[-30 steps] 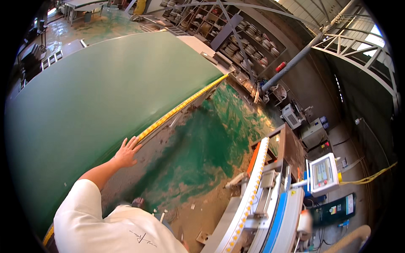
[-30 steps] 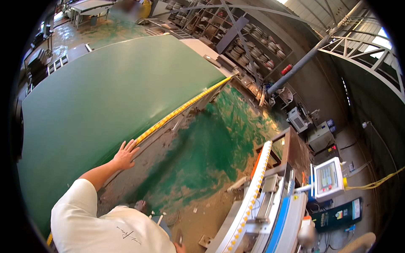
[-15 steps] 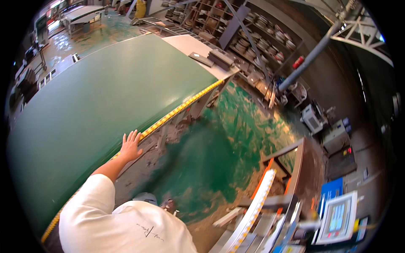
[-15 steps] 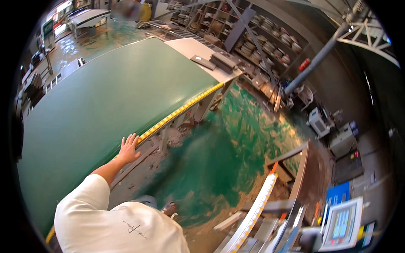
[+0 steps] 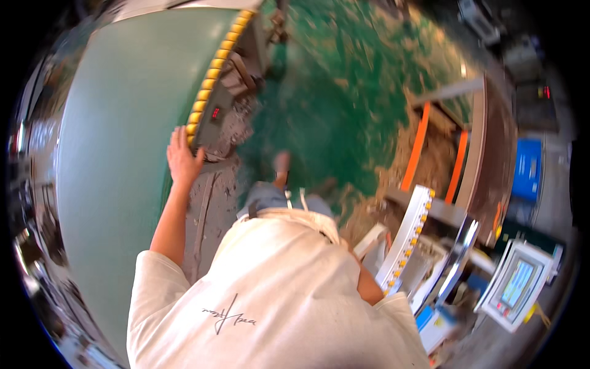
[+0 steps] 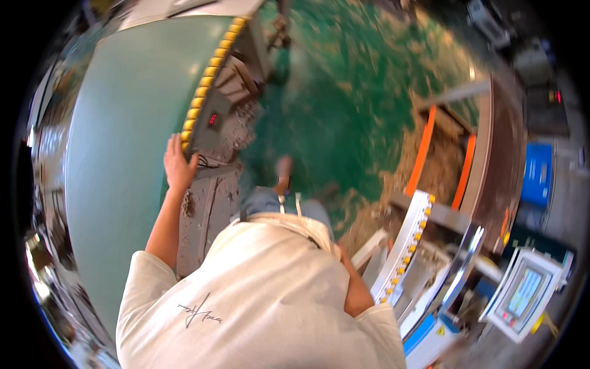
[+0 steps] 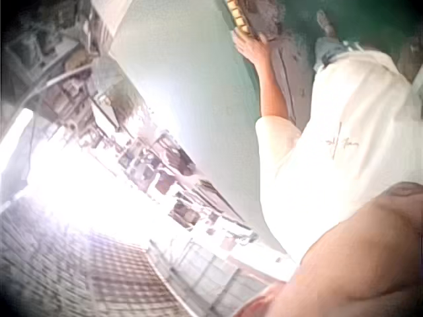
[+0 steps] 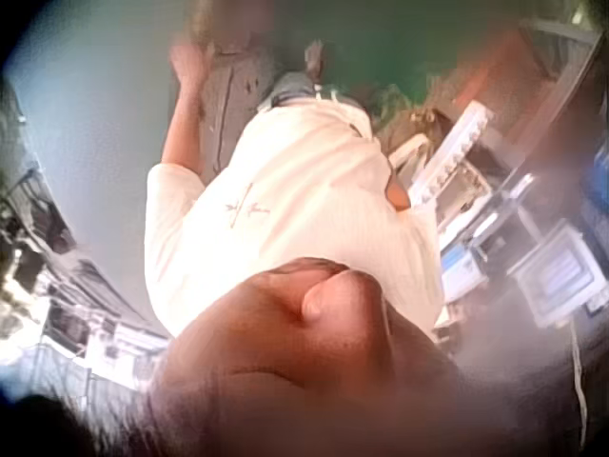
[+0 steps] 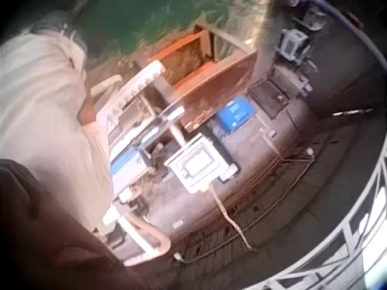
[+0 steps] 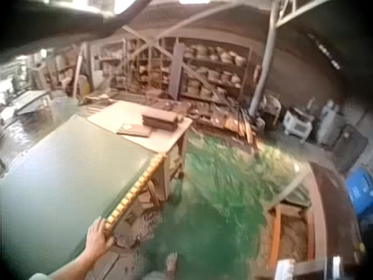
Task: The person picks up wooden planks from a work surface and carries them to a stack on a pallet, then walks to a piece of machinery and interacts with its control panel and frame.
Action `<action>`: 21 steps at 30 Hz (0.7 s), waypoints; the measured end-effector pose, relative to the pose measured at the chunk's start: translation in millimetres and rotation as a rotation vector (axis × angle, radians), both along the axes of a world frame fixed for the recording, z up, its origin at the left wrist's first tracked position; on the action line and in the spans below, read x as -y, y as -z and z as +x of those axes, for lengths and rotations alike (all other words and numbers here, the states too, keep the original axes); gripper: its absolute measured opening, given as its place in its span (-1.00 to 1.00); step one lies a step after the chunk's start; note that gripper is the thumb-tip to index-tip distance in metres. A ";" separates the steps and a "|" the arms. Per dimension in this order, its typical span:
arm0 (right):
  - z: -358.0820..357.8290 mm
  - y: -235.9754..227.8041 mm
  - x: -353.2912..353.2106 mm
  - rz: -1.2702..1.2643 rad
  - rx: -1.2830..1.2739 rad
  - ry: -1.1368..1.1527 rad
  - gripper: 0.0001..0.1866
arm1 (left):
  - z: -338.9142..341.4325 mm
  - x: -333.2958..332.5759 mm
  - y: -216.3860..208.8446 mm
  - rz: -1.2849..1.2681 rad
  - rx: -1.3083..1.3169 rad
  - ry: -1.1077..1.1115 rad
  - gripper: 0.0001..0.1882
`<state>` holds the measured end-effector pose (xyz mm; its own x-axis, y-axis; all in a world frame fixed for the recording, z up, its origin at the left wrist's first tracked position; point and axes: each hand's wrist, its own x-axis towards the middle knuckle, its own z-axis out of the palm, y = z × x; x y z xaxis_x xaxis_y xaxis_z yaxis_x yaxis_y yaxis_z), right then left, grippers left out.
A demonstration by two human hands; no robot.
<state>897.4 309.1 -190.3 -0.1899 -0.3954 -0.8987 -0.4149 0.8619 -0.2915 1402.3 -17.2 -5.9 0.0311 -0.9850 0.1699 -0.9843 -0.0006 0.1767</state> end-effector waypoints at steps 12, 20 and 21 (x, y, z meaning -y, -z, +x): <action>-118.4 129.0 170.8 -0.027 0.081 0.611 -0.66 | -141.1 320.6 41.1 0.137 -0.061 0.079 -0.09; -143.6 428.8 320.4 -0.177 -0.259 0.272 -0.61 | -124.7 449.7 80.2 0.184 -0.096 0.137 -0.32; -115.8 444.6 357.6 -0.174 -0.246 0.174 -0.55 | -117.9 442.6 70.9 0.168 -0.030 0.079 -0.30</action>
<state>781.6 -48.4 -634.8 -0.4710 -0.4815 -0.7392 -0.3423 0.8720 -0.3499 1284.4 -459.8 -76.8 -0.0445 -0.9990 0.0032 -0.9768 0.0442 0.2098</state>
